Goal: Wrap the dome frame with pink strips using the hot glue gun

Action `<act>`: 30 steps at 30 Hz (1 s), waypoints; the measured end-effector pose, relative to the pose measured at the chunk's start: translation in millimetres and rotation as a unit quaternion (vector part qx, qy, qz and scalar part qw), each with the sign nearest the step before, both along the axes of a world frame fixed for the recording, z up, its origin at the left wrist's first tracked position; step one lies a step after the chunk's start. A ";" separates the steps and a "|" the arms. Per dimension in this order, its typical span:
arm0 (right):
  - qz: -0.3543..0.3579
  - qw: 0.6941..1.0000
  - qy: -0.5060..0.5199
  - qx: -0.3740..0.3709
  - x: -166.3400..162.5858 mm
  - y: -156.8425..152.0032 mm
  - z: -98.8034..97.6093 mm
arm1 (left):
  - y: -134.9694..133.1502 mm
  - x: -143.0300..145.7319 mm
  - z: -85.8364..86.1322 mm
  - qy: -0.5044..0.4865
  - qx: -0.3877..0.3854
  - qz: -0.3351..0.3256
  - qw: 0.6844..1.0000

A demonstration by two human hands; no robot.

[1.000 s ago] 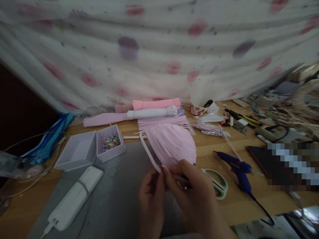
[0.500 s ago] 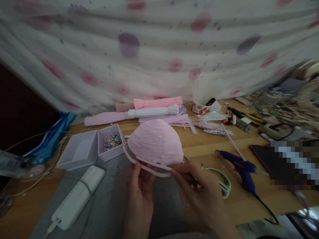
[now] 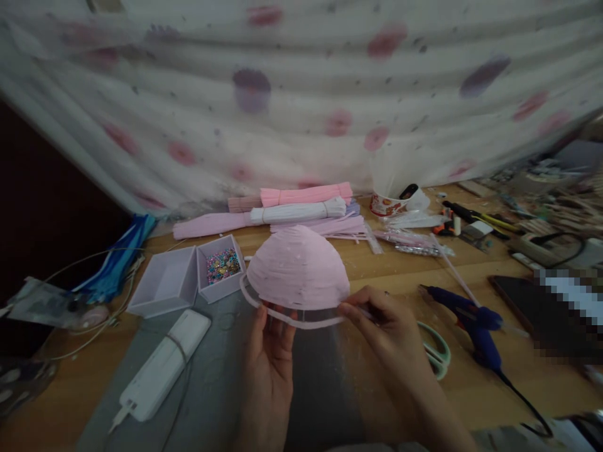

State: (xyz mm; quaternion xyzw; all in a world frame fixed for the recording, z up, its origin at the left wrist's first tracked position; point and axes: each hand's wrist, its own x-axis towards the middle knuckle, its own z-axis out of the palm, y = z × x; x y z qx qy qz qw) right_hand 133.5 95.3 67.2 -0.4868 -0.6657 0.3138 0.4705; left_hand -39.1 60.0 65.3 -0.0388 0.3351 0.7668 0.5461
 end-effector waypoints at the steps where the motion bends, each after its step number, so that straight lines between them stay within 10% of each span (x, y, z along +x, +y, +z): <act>1: -0.005 1.000 0.001 -0.005 2.6 2.7 -2.2 | 1.2 -2.8 -3.4 -0.004 0.006 0.003 1.000; 10: 0.005 0.999 0.019 -0.029 10.3 19.7 -8.5 | 10.6 -23.5 -27.2 -0.009 0.055 0.003 0.998; 30: 0.054 0.998 -0.017 0.039 26.3 -1.4 9.0 | 12.4 -24.7 3.3 -0.067 -0.045 0.023 0.996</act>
